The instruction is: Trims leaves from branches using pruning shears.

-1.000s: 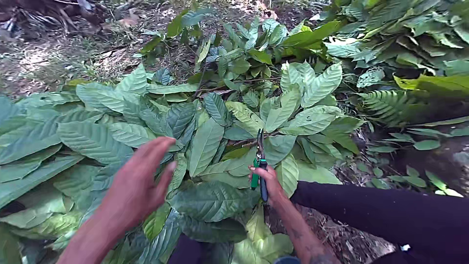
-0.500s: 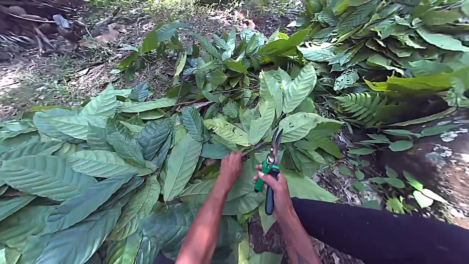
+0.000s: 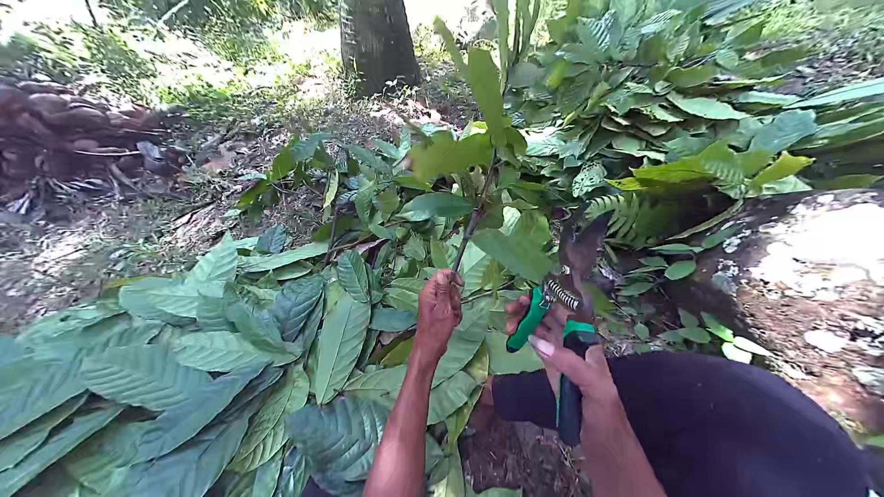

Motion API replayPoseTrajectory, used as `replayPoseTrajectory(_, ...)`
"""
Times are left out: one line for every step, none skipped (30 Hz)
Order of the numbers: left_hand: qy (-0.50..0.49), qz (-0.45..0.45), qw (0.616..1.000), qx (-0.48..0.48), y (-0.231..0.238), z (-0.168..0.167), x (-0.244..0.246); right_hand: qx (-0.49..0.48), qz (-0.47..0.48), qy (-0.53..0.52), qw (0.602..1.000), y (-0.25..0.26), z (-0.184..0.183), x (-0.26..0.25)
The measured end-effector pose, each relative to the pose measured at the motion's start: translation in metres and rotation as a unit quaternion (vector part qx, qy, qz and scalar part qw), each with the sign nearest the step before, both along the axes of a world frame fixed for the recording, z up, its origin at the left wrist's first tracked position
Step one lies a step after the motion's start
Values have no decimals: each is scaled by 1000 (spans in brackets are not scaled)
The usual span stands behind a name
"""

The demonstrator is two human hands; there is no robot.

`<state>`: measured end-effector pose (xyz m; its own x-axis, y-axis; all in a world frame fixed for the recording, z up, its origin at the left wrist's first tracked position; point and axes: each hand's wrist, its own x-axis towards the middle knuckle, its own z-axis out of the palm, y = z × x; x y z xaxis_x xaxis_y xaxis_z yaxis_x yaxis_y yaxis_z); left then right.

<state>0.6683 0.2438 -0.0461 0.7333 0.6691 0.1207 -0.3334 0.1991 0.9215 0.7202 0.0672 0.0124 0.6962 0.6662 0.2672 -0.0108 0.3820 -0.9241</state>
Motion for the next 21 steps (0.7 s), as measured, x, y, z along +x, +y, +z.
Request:
replayPoseTrajectory(-31, 17, 999, -38, -3, 6, -5, 0, 30, -27, 999, -4, 3, -4)
replayPoseTrajectory(-59, 31, 995, -70, -5, 11, -11, -5, 60, -48, 997, -9, 3, -8)
replayPoseTrajectory(-85, 38, 991, -93, -6, 15, -18, -12, 89, -68, 994, -13, 1, -13)
replayPoseTrajectory(-106, 34, 988, -104, -5, 19, -27, -20, 116, -84, 990, -16, -2, -19)
replayPoseTrajectory(-120, 22, 986, -112, -3, 21, -39, -27, 146, -98, 984, -18, -5, -24)
replayPoseTrajectory(-128, 8, 984, -121, -2, 24, -51, -34, 172, -116, 978, -19, -8, -29)
replayPoseTrajectory(-134, 4, 982, -132, -2, 27, -63, -45, 192, -136, 971, -20, -10, -33)
replayPoseTrajectory(-140, 17, 980, -141, -4, 29, -74, -60, 206, -157, 964, -21, -12, -38)
replayPoseTrajectory(-139, 47, 978, -145, -6, 32, -84, -77, 220, -174, 957, -22, -12, -42)
replayPoseTrajectory(-134, 88, 977, -141, -8, 32, -93, -93, 239, -181, 950, -23, -12, -46)
replayPoseTrajectory(-118, 140, 975, -127, -10, 32, -102, -104, 262, -183, 942, -25, -11, -49)
replayPoseTrajectory(-92, 192, 972, -97, -11, 31, -110, -110, 290, -182, 933, -25, -10, -52)
replayPoseTrajectory(-64, 236, 968, -58, -11, 29, -118, -114, 318, -179, 924, -24, -10, -56)
replayPoseTrajectory(-39, 269, 962, -23, -10, 26, -126, -113, 345, -174, 915, -23, -12, -58)
replayPoseTrajectory(-15, 297, 955, 1, -10, 25, -136, -107, 369, -165, 909, -22, -15, -61)
replayPoseTrajectory(7, 323, 946, 15, -9, 25, -145, -96, 393, -148, 903, -19, -19, -64)
replayPoseTrajectory(23, 344, 939, 19, -8, 25, -154, -85, 414, -123, 898, -17, -23, -67)
replayPoseTrajectory(30, 360, 932, 15, -8, 26, -162, -80, 427, -96, 896, -15, -27, -71)
replayPoseTrajectory(31, 371, 928, 7, -8, 29, -169, -83, 434, -70, 894, -13, -30, -74)
replayPoseTrajectory(25, 379, 925, 6, -9, 29, -175, -96, 438, -45, 893, -11, -29, -78)
replayPoseTrajectory(19, 383, 923, 19, -9, 29, -181, -118, 438, -21, 891, -9, -27, -82)
